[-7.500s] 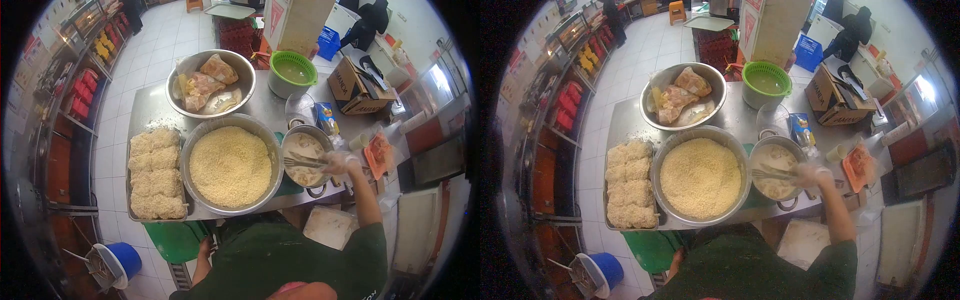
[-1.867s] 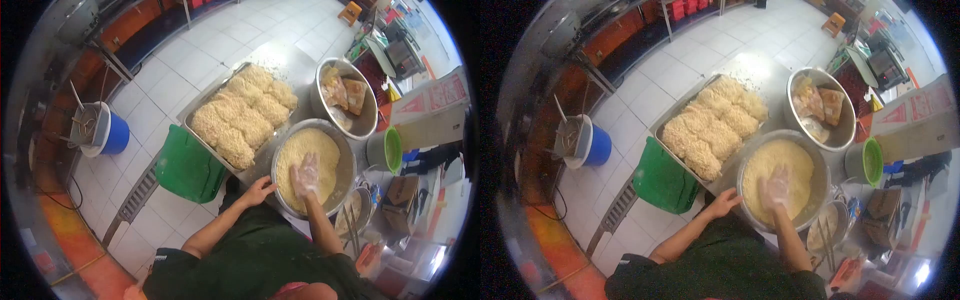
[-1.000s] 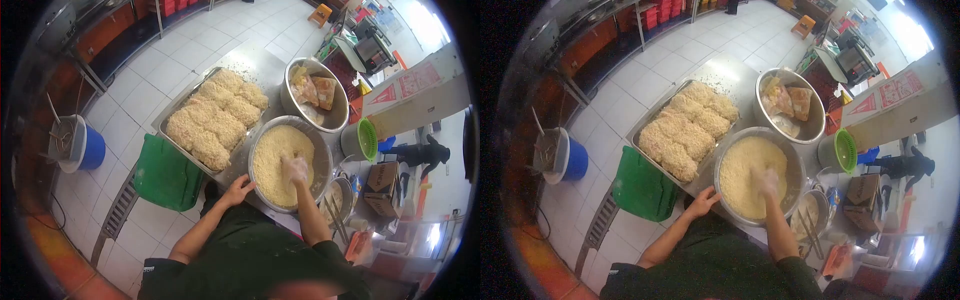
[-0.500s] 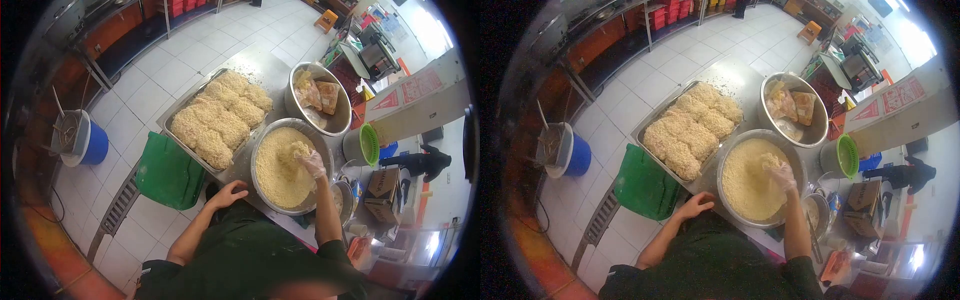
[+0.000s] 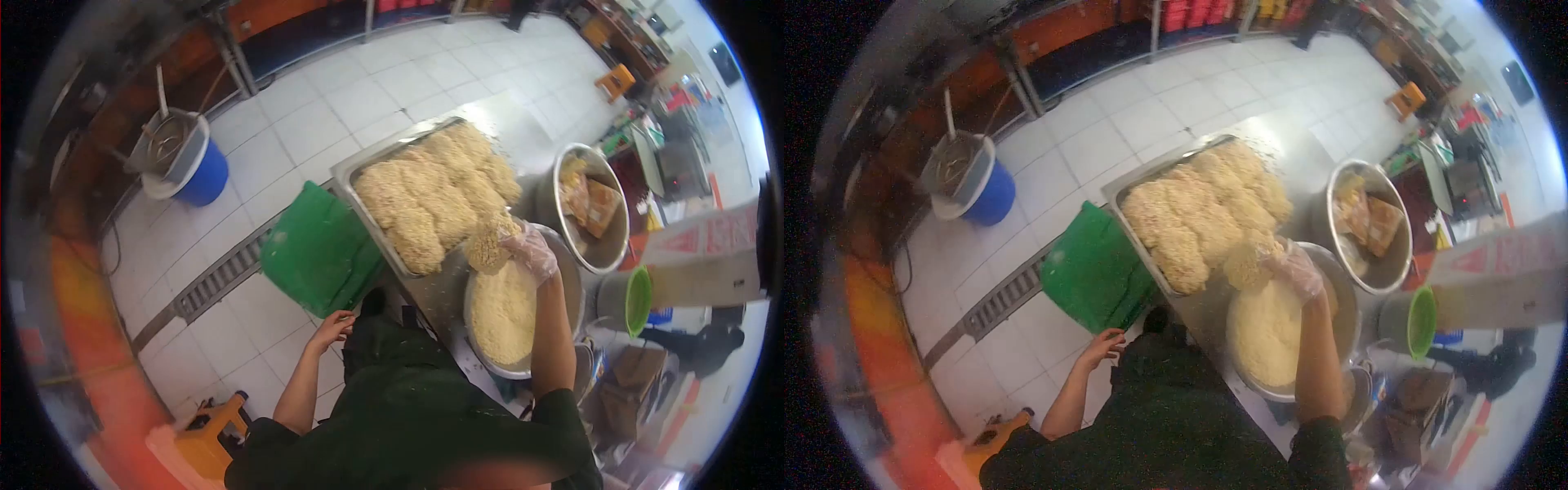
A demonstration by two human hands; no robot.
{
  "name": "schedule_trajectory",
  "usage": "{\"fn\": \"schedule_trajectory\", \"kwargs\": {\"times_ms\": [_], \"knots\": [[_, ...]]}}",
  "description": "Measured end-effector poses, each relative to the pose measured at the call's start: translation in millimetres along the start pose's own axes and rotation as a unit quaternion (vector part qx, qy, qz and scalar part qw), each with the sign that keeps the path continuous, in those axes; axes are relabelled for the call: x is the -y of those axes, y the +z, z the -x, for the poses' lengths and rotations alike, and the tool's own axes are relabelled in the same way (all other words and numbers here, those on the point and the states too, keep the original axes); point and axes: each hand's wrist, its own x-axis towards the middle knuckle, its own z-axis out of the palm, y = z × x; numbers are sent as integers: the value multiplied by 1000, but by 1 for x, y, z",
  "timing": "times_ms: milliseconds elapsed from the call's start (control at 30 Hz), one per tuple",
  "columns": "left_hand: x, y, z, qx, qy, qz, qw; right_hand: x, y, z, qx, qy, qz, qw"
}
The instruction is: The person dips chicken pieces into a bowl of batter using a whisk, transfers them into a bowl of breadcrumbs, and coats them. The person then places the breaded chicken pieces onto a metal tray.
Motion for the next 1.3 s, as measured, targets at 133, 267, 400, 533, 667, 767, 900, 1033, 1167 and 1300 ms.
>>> {"fn": "schedule_trajectory", "kwargs": {"times_ms": [133,267,400,533,667,767,900,1033,1167,1300], "knots": [[46,-16,-3,-25,-29,47,998,14,39,-73,235,-65,-109,964],[78,-18,7,-52,-41,111,992,62,107,-123,203,-176,446,854],[113,-17,20,-98,-69,166,979,86,141,-161,262,-253,545,756],[146,-13,33,-129,-100,201,966,91,162,-202,305,-137,527,781],[178,-9,45,-139,-139,217,956,124,181,-181,235,-17,493,837],[194,-4,51,-143,-154,223,952,140,181,-161,247,-22,491,835],[190,-6,48,-142,-177,221,948,159,203,-114,156,-168,616,754],[175,-15,32,-125,-147,198,961,111,228,-111,59,-281,671,684],[139,-24,13,-120,-127,176,969,72,210,-134,54,-330,609,719],[121,-21,-9,-120,-107,174,971,93,150,-56,-29,-362,459,811]]}}
